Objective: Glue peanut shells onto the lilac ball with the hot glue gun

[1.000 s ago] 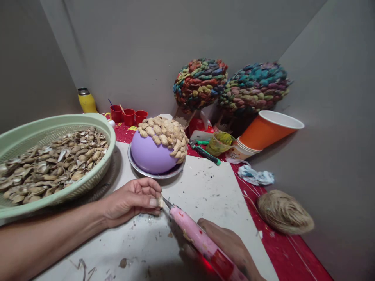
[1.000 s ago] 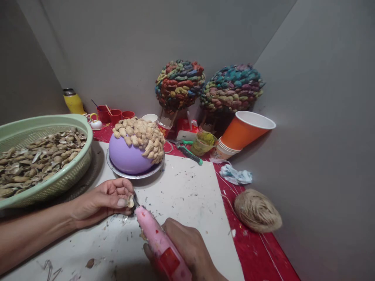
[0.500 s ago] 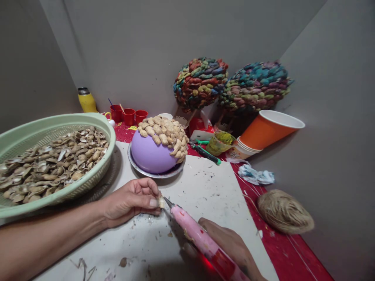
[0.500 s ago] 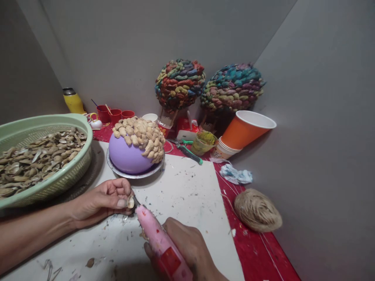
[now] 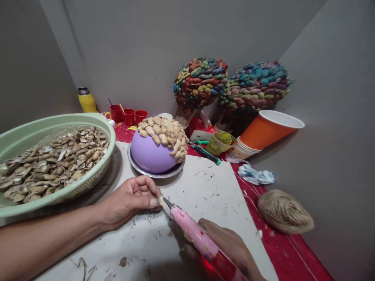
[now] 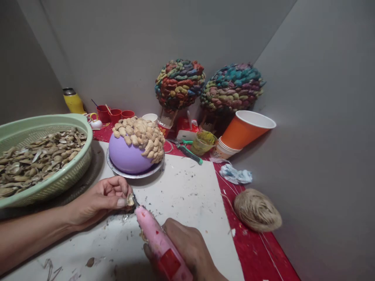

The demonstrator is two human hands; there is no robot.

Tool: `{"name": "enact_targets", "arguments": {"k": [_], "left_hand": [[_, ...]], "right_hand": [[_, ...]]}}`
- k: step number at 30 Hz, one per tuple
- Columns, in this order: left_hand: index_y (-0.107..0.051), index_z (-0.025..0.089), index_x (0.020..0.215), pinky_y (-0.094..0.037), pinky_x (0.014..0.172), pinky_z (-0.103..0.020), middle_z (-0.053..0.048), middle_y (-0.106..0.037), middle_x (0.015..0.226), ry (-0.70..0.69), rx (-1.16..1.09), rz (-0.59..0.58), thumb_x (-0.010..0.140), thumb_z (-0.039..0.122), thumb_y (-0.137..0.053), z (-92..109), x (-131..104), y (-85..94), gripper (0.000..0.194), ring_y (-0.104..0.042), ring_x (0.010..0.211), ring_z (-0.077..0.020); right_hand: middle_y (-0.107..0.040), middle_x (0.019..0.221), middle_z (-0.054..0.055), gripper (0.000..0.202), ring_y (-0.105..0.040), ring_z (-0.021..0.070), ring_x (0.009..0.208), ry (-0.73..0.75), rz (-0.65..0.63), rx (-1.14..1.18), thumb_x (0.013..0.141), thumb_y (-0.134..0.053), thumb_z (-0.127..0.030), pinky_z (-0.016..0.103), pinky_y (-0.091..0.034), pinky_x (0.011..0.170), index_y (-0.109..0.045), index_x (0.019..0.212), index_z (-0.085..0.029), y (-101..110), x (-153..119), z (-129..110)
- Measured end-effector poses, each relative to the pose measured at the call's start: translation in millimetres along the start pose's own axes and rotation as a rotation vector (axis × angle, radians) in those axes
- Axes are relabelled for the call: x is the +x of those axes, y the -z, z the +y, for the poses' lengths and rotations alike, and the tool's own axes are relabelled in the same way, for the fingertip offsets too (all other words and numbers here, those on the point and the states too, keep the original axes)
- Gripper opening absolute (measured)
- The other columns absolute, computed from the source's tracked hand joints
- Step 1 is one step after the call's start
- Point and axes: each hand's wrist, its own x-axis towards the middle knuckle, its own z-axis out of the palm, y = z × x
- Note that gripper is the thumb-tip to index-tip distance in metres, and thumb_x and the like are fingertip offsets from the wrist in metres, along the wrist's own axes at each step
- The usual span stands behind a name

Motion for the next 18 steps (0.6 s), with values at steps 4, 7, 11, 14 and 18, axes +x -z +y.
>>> {"name": "enact_targets", "arguments": {"k": [4, 7, 11, 14, 18], "left_hand": [[-0.062, 0.013, 0.078, -0.043, 0.064, -0.018, -0.001, -0.063, 0.076, -0.024, 0.029, -0.001, 0.065, 0.019, -0.086, -1.6, -0.7, 0.2, 0.028, -0.057, 0.066, -0.0074], [-0.06, 0.014, 0.08, -0.042, 0.065, -0.019, -0.001, -0.063, 0.08, -0.042, 0.04, -0.002, 0.067, 0.019, -0.084, -2.3, -1.5, 0.7, 0.027, -0.057, 0.067, -0.0076], [-0.059, 0.014, 0.08, -0.042, 0.065, -0.019, -0.001, -0.063, 0.08, -0.076, 0.059, 0.0, 0.067, 0.018, -0.083, -1.6, -2.9, -0.3, 0.028, -0.056, 0.068, -0.0079], [-0.058, 0.014, 0.079, -0.041, 0.062, -0.019, 0.0, -0.062, 0.078, -0.09, 0.069, 0.015, 0.067, 0.018, -0.084, -0.5, -4.0, -2.4, 0.028, -0.055, 0.066, -0.0077], [-0.058, 0.015, 0.079, -0.04, 0.062, -0.02, 0.0, -0.062, 0.078, -0.101, 0.092, 0.048, 0.067, 0.02, -0.084, -0.3, -4.5, -3.1, 0.029, -0.054, 0.066, -0.0084]], "right_hand": [[-0.046, 0.049, -0.006, 0.035, -0.048, 0.0084, 0.037, -0.025, -0.007, -0.006, 0.094, -0.054, -0.032, 0.024, -0.03, 0.036, -0.053, 0.06, -0.021, -1.3, 3.8, -3.1], [-0.047, 0.048, -0.005, 0.041, -0.049, 0.009, 0.035, -0.058, -0.045, -0.046, 0.097, -0.048, -0.038, 0.024, -0.032, 0.035, -0.053, 0.059, -0.022, 0.1, 5.4, -4.6], [-0.047, 0.049, -0.006, 0.039, -0.05, 0.0098, 0.037, -0.019, -0.027, -0.089, 0.098, -0.046, -0.038, 0.025, -0.032, 0.036, -0.054, 0.063, -0.023, 0.6, 4.6, -5.3], [-0.045, 0.05, -0.006, 0.034, -0.049, 0.01, 0.037, -0.01, -0.007, -0.04, 0.097, -0.047, -0.037, 0.026, -0.032, 0.037, -0.054, 0.067, -0.023, 0.2, 4.2, -5.8], [-0.046, 0.05, -0.005, 0.032, -0.049, 0.0101, 0.038, -0.003, -0.01, -0.064, 0.097, -0.046, -0.034, 0.025, -0.032, 0.038, -0.054, 0.068, -0.022, 0.8, 4.5, -7.3]]}}
